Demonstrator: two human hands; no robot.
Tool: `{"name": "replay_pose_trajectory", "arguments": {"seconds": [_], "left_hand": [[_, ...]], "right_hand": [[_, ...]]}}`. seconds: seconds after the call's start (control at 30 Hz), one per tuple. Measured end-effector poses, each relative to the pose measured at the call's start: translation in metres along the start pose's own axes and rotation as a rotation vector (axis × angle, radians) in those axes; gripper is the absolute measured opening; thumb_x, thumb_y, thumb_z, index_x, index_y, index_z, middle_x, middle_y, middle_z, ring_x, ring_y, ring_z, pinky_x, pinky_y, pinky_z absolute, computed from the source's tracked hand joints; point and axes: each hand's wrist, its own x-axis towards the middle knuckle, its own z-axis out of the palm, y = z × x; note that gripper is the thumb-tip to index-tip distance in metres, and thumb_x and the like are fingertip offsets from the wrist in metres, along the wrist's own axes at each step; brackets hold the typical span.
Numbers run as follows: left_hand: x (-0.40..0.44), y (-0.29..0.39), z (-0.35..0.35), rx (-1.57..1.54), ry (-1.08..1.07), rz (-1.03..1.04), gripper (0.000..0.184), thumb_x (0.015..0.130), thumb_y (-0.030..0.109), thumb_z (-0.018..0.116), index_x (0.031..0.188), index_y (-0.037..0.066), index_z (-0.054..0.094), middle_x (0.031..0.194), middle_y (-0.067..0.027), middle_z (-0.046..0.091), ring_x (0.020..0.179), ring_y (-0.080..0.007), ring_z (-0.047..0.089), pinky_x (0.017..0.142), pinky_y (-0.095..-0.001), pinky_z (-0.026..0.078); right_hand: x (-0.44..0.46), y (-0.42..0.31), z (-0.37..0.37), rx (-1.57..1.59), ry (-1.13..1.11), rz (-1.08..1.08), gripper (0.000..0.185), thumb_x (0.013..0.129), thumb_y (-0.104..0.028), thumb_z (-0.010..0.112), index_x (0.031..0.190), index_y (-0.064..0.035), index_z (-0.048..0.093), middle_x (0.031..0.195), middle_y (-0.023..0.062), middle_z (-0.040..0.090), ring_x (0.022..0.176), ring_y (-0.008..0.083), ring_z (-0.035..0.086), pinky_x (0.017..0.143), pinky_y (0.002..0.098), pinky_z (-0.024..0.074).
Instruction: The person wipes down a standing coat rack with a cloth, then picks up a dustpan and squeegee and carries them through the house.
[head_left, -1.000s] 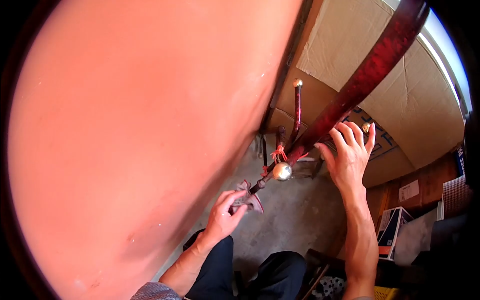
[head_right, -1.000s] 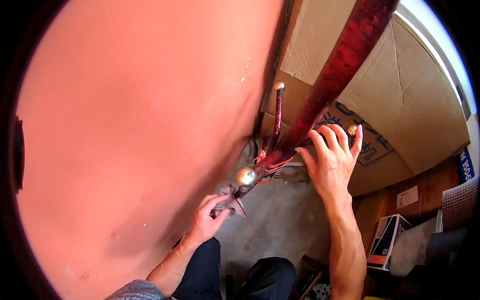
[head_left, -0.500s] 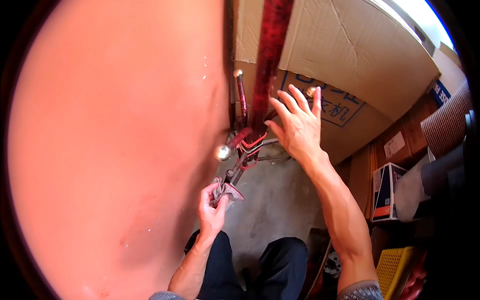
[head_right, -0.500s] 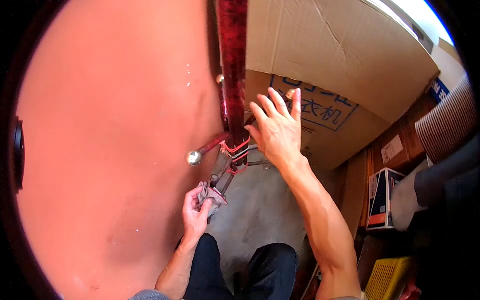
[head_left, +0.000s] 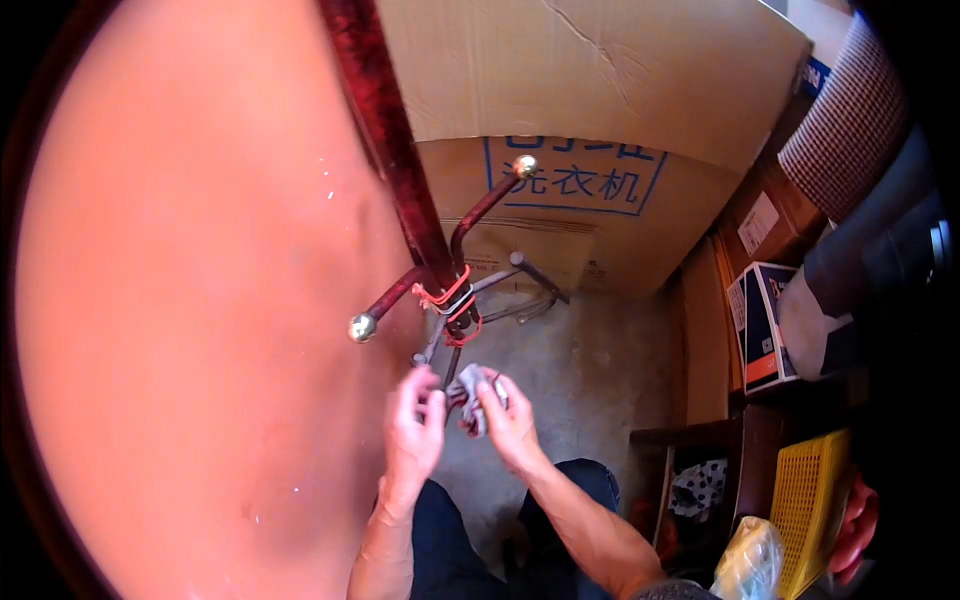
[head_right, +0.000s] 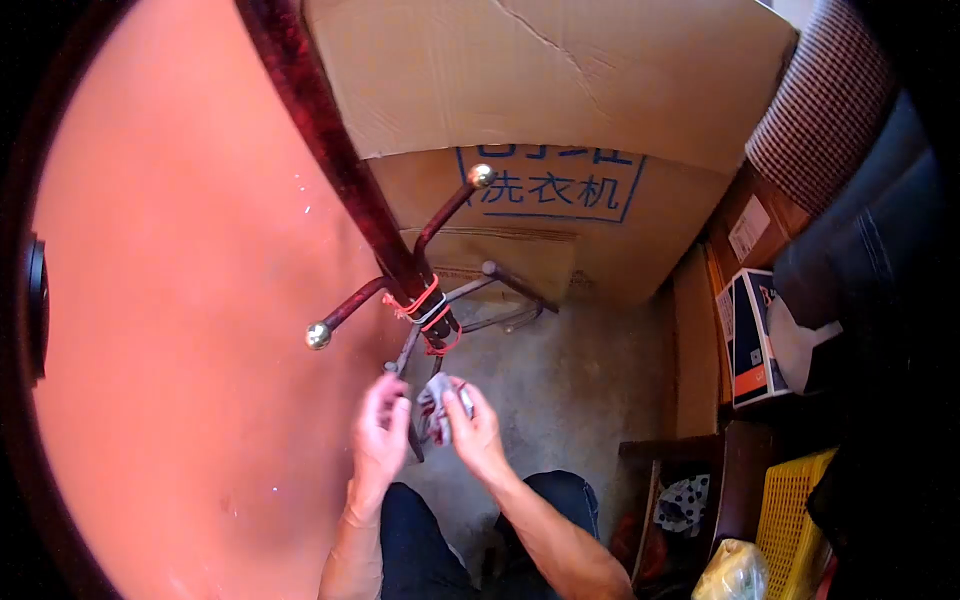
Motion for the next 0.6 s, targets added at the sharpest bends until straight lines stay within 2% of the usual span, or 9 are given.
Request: {"name": "replay_pose_trajectory", "arguments": {"seconds": [0.03,0.07,0.13,0.2,0.27,0.33,0.43,0.53,0.6], "left_hand": [[0.009,-0.002,-0.002,0.088,0.161,0.069,0.046,0.099,0.012,0.069,0.14,0.0,0.056,0.128,-0.0152,0.066,0.108,-0.0257,0.065,0.094,-0.0372,0.053],[0.022,-0.006,-0.006,0.313,0.289,0.151,0.047,0.097,0.017,0.072,0.139,0.0,0.057,0.131,-0.0181,0.064,0.119,-0.0317,0.061,0.102,-0.0427,0.049],[0.05,-0.015,0.0,0.335,0.31,0.273,0.045,0.098,0.019,0.071,0.137,0.0,0.058,0.135,-0.0208,0.062,0.128,-0.0363,0.055,0.109,-0.0456,0.044],[0.078,-0.03,0.015,0.283,0.25,0.328,0.044,0.1,0.021,0.068,0.137,-0.001,0.058,0.137,-0.0219,0.06,0.131,-0.0381,0.053,0.112,-0.0473,0.041],[0.096,-0.041,0.029,0.333,0.221,0.366,0.038,0.104,0.016,0.06,0.137,-0.002,0.057,0.139,-0.0222,0.06,0.13,-0.0387,0.054,0.112,-0.0477,0.041],[0.103,-0.053,0.039,0.363,0.288,0.434,0.035,0.106,0.012,0.053,0.137,-0.004,0.057,0.14,-0.0222,0.059,0.13,-0.0388,0.054,0.112,-0.0478,0.041],[0.104,-0.048,0.038,0.412,0.292,0.479,0.032,0.105,0.005,0.048,0.134,-0.005,0.059,0.137,-0.0224,0.061,0.127,-0.0389,0.057,0.111,-0.0478,0.043],[0.105,-0.051,0.037,0.454,0.284,0.48,0.031,0.102,0.002,0.049,0.13,-0.005,0.061,0.132,-0.022,0.064,0.123,-0.0391,0.06,0.108,-0.0478,0.045],[0.107,-0.05,0.037,0.462,0.277,0.495,0.031,0.101,0.001,0.049,0.128,-0.004,0.062,0.13,-0.0216,0.065,0.121,-0.039,0.061,0.106,-0.0478,0.046]], "right_hand": [[0.009,-0.005,-0.001,0.03,0.099,-0.071,0.039,0.108,-0.025,0.059,0.141,-0.0034,0.054,0.096,0.0063,0.072,0.067,0.0112,0.066,0.054,0.0263,0.0519],[0.023,-0.011,-0.009,-0.001,0.154,-0.126,0.04,0.108,-0.025,0.058,0.142,-0.0036,0.054,0.099,0.007,0.073,0.074,0.0116,0.067,0.055,0.0273,0.0531],[0.048,-0.054,-0.006,0.057,0.124,-0.23,0.042,0.108,-0.023,0.059,0.144,-0.0029,0.053,0.109,0.0096,0.072,0.081,0.0129,0.068,0.064,0.0278,0.0559],[0.095,-0.072,0.0,0.041,0.087,-0.471,0.044,0.107,-0.021,0.058,0.147,-0.0016,0.052,0.123,0.012,0.069,0.096,0.016,0.068,0.082,0.0296,0.0569],[0.113,-0.1,0.026,-0.052,0.008,-0.499,0.046,0.106,-0.02,0.058,0.146,0.001,0.052,0.132,0.0141,0.066,0.11,0.0205,0.066,0.099,0.0322,0.0514],[0.144,-0.077,0.033,-0.773,0.162,-0.984,0.045,0.097,-0.009,0.059,0.141,0.003,0.056,0.131,0.0239,0.064,0.121,0.0384,0.061,0.107,0.0434,0.0474],[0.14,-0.066,0.025,-0.691,0.146,-0.959,0.046,0.093,-0.006,0.06,0.138,0.0025,0.058,0.129,0.0252,0.064,0.122,0.0428,0.058,0.106,0.0463,0.0474],[0.121,-0.051,-0.003,-0.89,0.177,-0.951,0.043,0.093,-0.006,0.061,0.135,0.0031,0.059,0.124,0.0233,0.066,0.12,0.041,0.06,0.102,0.0466,0.0485],[0.108,-0.03,-0.026,-0.894,0.1,-0.726,0.041,0.091,-0.005,0.062,0.132,0.0036,0.06,0.119,0.0229,0.067,0.116,0.0405,0.062,0.1,0.0483,0.0491]]}}
